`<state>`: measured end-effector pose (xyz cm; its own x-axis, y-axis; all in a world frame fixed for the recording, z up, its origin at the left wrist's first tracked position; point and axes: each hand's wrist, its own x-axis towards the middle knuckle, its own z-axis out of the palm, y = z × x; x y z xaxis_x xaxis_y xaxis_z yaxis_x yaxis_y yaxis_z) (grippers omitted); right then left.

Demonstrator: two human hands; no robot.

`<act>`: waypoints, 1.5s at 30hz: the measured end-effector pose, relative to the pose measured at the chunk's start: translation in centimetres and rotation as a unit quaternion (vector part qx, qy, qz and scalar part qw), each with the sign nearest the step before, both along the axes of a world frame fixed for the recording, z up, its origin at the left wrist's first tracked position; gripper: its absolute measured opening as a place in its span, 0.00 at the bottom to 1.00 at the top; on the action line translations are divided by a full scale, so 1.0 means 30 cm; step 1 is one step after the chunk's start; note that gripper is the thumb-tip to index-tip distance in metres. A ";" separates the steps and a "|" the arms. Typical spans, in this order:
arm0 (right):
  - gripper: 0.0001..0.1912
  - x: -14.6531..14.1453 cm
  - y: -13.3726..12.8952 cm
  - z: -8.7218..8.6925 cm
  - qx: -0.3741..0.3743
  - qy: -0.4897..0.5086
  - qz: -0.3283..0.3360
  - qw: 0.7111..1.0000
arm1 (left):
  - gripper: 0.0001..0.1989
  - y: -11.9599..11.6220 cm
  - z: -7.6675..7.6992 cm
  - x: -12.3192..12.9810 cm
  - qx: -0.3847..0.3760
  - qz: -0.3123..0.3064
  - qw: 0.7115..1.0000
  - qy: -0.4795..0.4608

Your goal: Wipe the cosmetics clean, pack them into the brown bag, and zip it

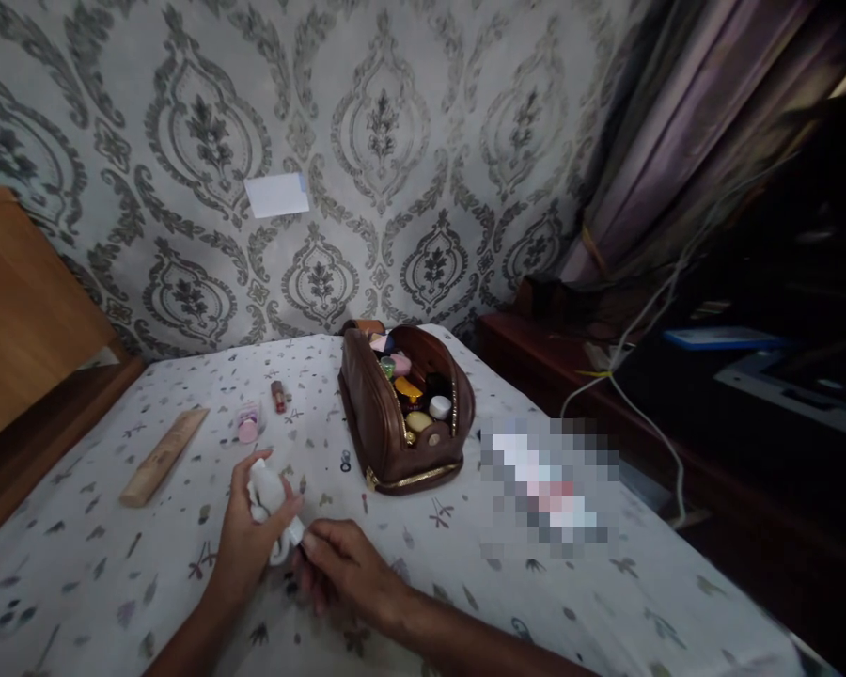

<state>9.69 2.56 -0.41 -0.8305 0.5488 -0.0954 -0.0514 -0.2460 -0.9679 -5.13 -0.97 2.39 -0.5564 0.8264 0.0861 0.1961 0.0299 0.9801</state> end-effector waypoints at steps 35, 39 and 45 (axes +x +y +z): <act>0.11 0.522 0.202 0.331 0.200 0.052 -0.517 0.831 | 0.33 0.121 0.190 0.287 -0.129 -0.362 0.921 -0.066; 0.08 0.584 0.258 0.373 0.252 0.014 -0.563 0.787 | 0.28 0.169 0.179 0.357 -0.134 -0.392 0.910 0.030; 0.08 0.599 0.340 0.412 0.468 -0.083 -0.475 0.740 | 0.23 0.159 0.043 0.347 -0.003 -0.359 0.902 0.240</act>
<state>27.67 12.77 11.94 -0.0466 0.7680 0.6388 0.3689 0.6075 -0.7035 5.29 3.81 3.68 0.2223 0.9603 0.1686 0.5689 -0.2683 0.7774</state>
